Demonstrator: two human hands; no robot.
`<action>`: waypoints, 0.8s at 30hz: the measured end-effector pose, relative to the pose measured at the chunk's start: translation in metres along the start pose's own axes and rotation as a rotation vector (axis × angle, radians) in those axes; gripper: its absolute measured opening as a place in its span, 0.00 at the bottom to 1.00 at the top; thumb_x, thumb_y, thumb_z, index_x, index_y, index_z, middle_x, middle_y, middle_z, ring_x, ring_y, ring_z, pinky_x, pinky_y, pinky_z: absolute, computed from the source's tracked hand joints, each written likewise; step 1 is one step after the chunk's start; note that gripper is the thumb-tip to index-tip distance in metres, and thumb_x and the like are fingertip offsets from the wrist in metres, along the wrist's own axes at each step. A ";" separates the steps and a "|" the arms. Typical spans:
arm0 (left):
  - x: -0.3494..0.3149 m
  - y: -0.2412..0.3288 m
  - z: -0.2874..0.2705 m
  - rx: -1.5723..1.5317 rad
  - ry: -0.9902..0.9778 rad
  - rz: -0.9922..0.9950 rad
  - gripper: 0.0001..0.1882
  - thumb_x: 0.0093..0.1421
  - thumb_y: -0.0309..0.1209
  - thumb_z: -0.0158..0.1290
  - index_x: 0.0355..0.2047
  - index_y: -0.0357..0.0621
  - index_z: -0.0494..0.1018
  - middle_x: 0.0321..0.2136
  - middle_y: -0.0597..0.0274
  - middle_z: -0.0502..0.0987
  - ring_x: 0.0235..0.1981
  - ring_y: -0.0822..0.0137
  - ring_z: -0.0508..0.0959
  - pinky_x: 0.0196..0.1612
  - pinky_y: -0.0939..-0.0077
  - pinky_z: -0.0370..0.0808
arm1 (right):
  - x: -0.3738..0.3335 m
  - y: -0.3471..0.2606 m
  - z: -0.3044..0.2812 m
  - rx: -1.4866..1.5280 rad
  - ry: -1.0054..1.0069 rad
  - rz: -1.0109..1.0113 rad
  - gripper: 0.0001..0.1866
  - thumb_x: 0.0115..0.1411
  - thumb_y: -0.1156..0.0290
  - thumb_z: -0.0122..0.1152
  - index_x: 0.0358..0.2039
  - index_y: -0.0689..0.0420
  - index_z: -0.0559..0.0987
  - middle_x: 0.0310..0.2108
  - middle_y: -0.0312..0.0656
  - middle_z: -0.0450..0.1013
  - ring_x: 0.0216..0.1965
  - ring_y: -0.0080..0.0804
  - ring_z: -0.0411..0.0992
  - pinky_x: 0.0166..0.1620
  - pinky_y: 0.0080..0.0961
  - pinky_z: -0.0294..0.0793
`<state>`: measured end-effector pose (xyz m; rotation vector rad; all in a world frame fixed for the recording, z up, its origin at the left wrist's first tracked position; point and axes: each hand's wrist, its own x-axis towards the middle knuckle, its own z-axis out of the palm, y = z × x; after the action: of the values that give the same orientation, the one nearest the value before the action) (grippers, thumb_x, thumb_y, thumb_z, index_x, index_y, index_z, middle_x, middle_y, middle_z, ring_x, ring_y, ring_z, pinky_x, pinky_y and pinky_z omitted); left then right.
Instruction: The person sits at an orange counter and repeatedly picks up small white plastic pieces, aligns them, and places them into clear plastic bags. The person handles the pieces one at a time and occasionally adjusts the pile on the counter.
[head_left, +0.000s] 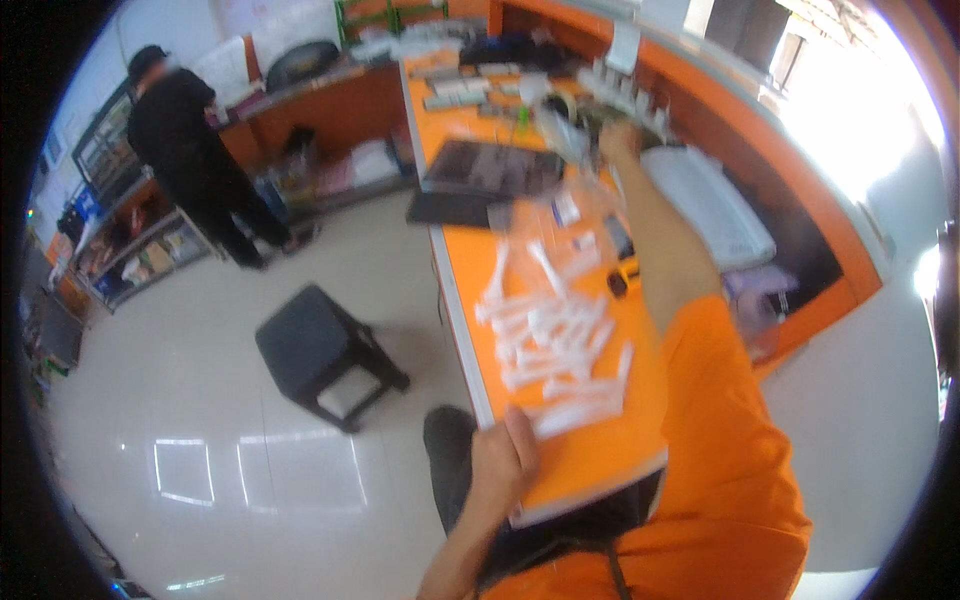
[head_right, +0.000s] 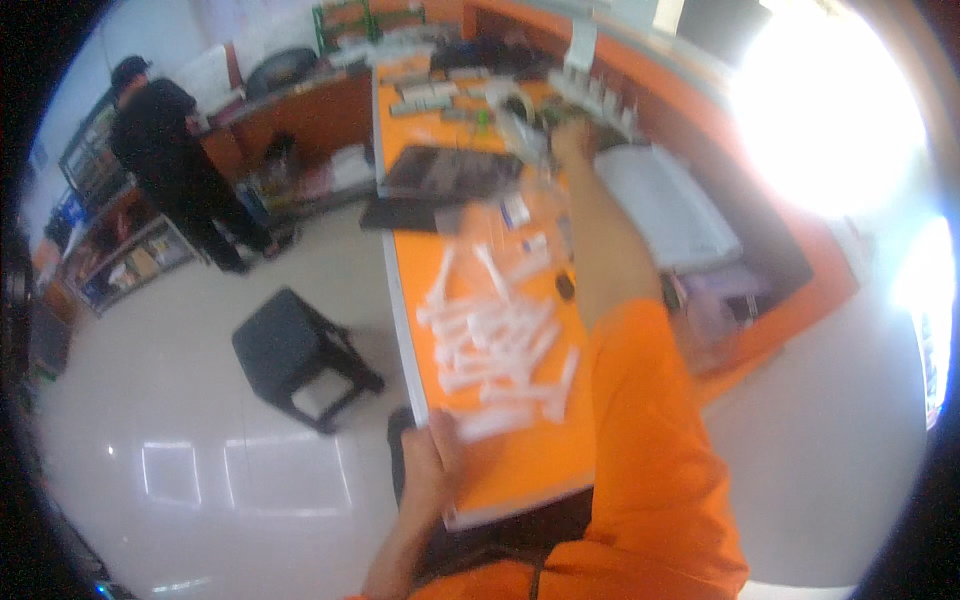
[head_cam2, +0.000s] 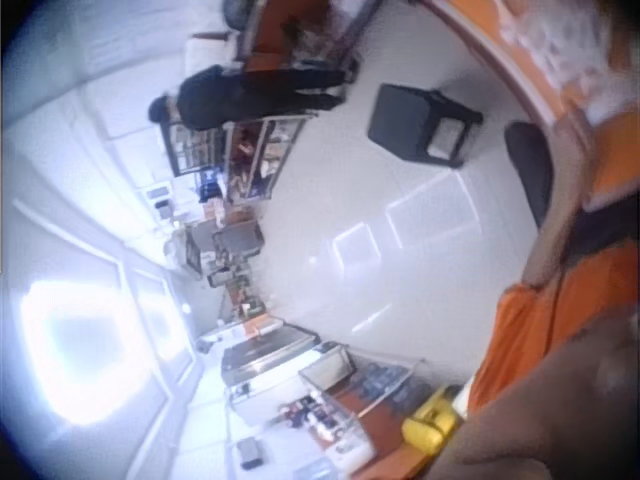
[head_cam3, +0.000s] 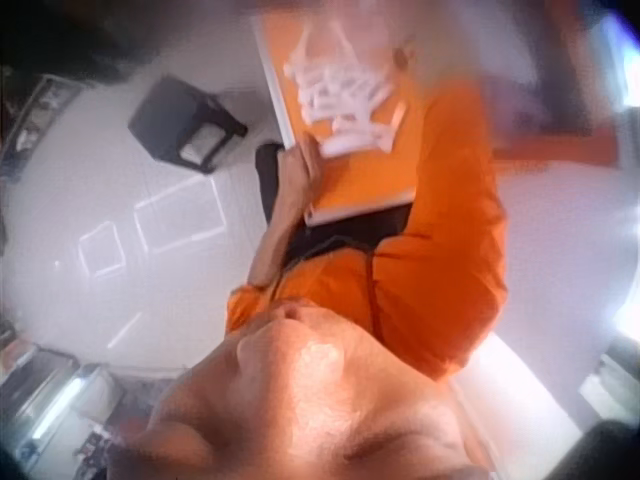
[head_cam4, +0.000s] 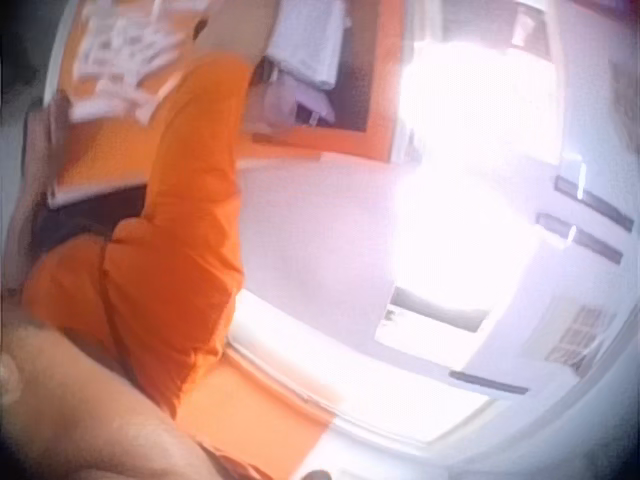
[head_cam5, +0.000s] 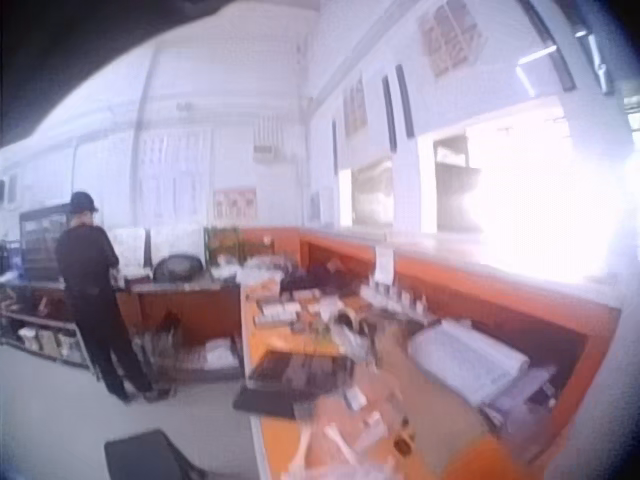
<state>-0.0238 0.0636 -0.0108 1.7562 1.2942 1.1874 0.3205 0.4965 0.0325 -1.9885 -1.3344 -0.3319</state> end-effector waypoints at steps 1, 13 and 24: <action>0.004 0.002 0.004 -0.030 -0.042 0.003 0.22 0.68 0.30 0.38 0.17 0.35 0.67 0.13 0.42 0.69 0.14 0.44 0.73 0.18 0.56 0.68 | 0.019 0.022 -0.016 -0.100 0.204 -0.102 0.23 0.59 0.55 0.53 0.36 0.64 0.82 0.41 0.58 0.76 0.44 0.53 0.76 0.50 0.42 0.72; 0.007 -0.001 0.000 -0.341 0.180 -0.206 0.28 0.71 0.43 0.33 0.18 0.38 0.64 0.13 0.65 0.64 0.16 0.73 0.63 0.21 0.72 0.60 | -0.255 -0.134 -0.302 0.762 -0.253 -0.329 0.19 0.60 0.59 0.60 0.33 0.66 0.81 0.26 0.37 0.75 0.28 0.18 0.69 0.35 0.19 0.70; -0.002 0.035 -0.008 -0.443 0.174 -0.193 0.29 0.70 0.44 0.32 0.17 0.37 0.65 0.13 0.61 0.65 0.17 0.69 0.65 0.24 0.70 0.62 | -0.413 -0.084 -0.328 0.893 -0.270 -0.482 0.04 0.57 0.75 0.63 0.31 0.62 0.79 0.30 0.41 0.76 0.34 0.30 0.74 0.40 0.24 0.72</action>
<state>-0.0181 0.0511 0.0226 1.2073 1.1555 1.4094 0.1225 0.0026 0.0692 -0.9809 -1.7228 0.3014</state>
